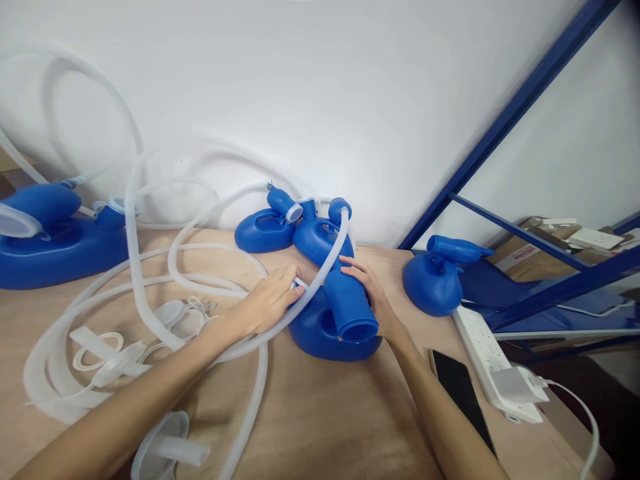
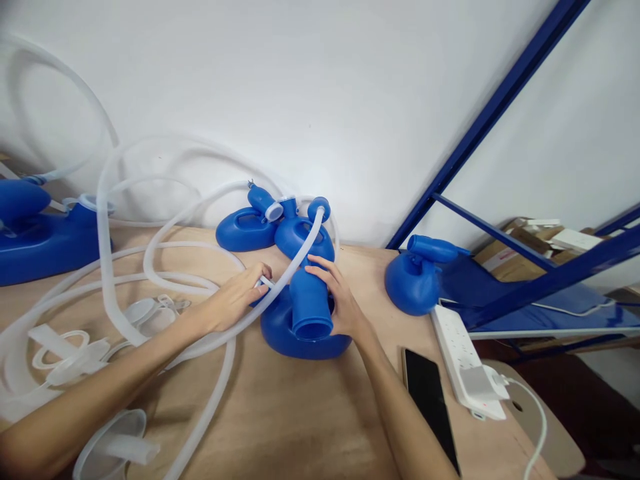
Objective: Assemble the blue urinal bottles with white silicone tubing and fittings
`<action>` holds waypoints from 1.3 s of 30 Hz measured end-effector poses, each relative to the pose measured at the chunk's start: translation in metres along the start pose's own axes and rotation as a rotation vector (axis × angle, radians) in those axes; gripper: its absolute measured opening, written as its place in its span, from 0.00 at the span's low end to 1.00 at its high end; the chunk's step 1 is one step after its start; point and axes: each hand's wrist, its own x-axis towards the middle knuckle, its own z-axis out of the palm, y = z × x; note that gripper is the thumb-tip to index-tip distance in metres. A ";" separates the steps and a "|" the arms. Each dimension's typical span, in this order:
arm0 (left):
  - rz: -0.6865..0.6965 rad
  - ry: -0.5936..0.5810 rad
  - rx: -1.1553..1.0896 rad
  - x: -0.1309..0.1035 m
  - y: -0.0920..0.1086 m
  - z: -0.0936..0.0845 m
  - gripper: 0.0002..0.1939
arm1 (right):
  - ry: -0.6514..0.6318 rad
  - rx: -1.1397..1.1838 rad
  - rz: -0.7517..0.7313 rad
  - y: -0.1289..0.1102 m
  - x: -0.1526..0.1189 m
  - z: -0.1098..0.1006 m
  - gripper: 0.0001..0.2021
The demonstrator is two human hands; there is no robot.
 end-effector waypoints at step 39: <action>0.370 -0.003 0.021 -0.044 0.086 -0.039 0.25 | -0.011 -0.182 0.268 -0.121 0.022 -0.005 0.45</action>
